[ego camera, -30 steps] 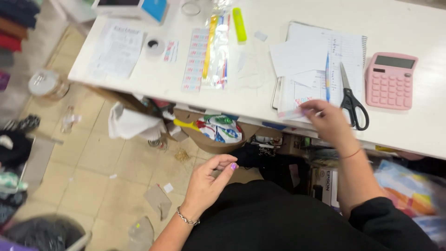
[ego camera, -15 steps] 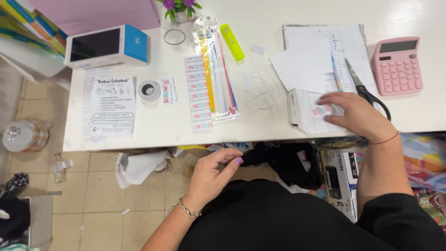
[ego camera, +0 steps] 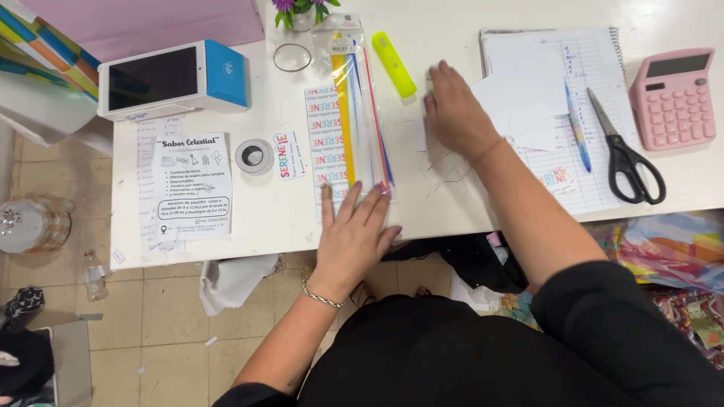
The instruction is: The person organizes various items on a cluttered desk, including papers, a calculator, and stationery, while occasionally reaching into a shelf below. They then use scissors to cut a printed sheet of paper into smaller strips.
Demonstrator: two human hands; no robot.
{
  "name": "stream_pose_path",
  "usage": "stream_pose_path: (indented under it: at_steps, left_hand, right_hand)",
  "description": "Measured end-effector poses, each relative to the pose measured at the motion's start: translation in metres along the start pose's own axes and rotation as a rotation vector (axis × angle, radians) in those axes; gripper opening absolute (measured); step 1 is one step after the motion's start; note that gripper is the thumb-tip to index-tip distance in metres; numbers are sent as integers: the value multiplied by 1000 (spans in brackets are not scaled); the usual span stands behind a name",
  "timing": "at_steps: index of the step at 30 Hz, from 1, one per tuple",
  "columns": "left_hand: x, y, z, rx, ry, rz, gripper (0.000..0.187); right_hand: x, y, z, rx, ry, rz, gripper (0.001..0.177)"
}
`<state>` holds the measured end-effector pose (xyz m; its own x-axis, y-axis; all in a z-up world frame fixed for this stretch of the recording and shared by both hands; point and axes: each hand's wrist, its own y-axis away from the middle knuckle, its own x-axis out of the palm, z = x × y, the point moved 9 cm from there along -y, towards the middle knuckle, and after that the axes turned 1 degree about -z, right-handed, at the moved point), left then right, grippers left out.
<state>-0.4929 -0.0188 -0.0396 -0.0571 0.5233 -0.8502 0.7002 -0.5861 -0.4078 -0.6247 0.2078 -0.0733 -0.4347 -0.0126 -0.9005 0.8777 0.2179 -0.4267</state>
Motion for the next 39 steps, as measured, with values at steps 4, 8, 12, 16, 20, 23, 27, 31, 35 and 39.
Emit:
stream_pose_path:
  at_steps: [4, 8, 12, 16, 20, 23, 27, 31, 35, 39]
  left_hand:
    - [-7, 5, 15, -27, -6, -48, 47]
    - [-14, 4, 15, -59, 56, -34, 42]
    - [-16, -5, 8, -51, 70, -44, 29]
    - [-15, -40, 1, -23, 69, -63, 25]
    - [49, -91, 10, 6, 38, 16, 21]
    - [84, -135, 18, 16, -8, 17, 13]
    - [140, -174, 25, 11, -64, 130, 8]
    - [135, -183, 24, -9, -6, 285, 18]
    - [140, -188, 29, -35, 29, 378, 16]
    - [154, -194, 31, -54, 29, 442, 27]
  right_hand:
    - [62, -3, -18, 69, -51, 211, 43]
    - [-25, 9, 30, 169, -280, 342, 42]
    - [-95, 41, 13, 458, -748, 305, 52]
    - [-121, 75, -17, 636, -670, 132, 47]
    - [-111, 92, -6, 602, -470, 232, 32]
    - [-105, 99, -1, 529, -355, 239, 28]
    - [-110, 104, 7, 504, -319, 236, 26]
    - [-122, 110, 13, 533, -365, 211, 22]
    - [-119, 122, 10, 539, -385, 180, 21]
    - [-126, 125, 13, 524, -398, 126, 19]
